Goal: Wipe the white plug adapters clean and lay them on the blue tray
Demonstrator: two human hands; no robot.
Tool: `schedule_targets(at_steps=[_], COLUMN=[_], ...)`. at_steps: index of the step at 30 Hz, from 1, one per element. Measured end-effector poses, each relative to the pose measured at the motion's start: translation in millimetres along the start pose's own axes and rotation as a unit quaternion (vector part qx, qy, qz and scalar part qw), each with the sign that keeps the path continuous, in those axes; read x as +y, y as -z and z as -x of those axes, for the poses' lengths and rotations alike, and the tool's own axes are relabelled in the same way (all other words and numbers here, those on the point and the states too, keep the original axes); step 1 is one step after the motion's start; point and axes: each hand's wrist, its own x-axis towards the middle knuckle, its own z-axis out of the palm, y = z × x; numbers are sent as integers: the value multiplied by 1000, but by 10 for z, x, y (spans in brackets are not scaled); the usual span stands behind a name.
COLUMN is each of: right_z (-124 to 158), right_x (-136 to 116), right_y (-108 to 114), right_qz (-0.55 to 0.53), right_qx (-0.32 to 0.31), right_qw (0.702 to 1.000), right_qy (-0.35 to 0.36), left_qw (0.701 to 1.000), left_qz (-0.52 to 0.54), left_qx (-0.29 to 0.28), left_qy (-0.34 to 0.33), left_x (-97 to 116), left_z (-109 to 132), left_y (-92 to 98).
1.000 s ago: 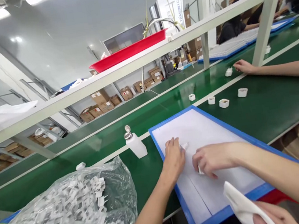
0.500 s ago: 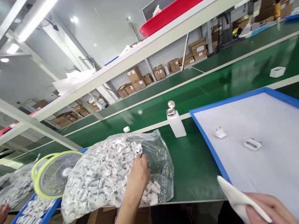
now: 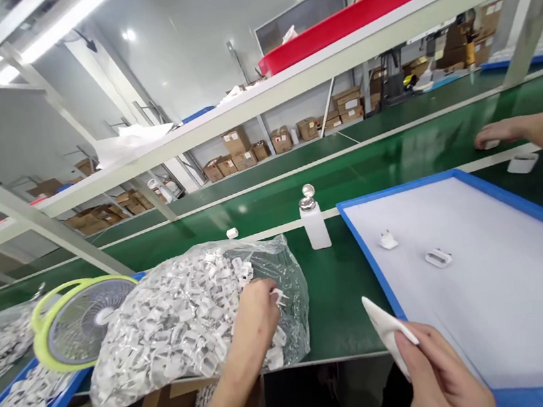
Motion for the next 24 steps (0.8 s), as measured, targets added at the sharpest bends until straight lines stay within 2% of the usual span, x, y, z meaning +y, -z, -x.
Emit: schedule_targets(at_steps=[3, 7, 10, 14, 17, 20, 22, 24], right_z=[-81, -117, -117, -125, -135, -142, -146, -153], right_x=[-125, -298, -342, -290, -203, -105, -35, 44], right_y=[31, -37, -68, -18, 10, -53, -150, -265], right_qz=[-10, -128, -181, -143, -65, 75, 171, 219], right_qx=[-31, -84, -107, -124, -146, -154, -159, -186], right_qw=[994, 963, 943, 944, 967, 985, 968, 943], right_qy=[-108, -222, -259, -270, -200, -34, 89, 165], left_qw=[997, 991, 989, 983, 968, 957, 956, 953], left_qz=[65, 109, 123, 157, 223, 264, 266, 268], left_qx=[-35, -69, -69, -61, -87, -91, -68, -44], left_qy=[-38, -38, -41, -69, -77, -85, -106, -130], left_x=[280, 528, 549, 404, 247, 144, 123, 127], left_z=[14, 1, -2, 85, 170, 196, 177, 146], left_y=[-223, -529, -598, -575, -639, -782, -877, -948])
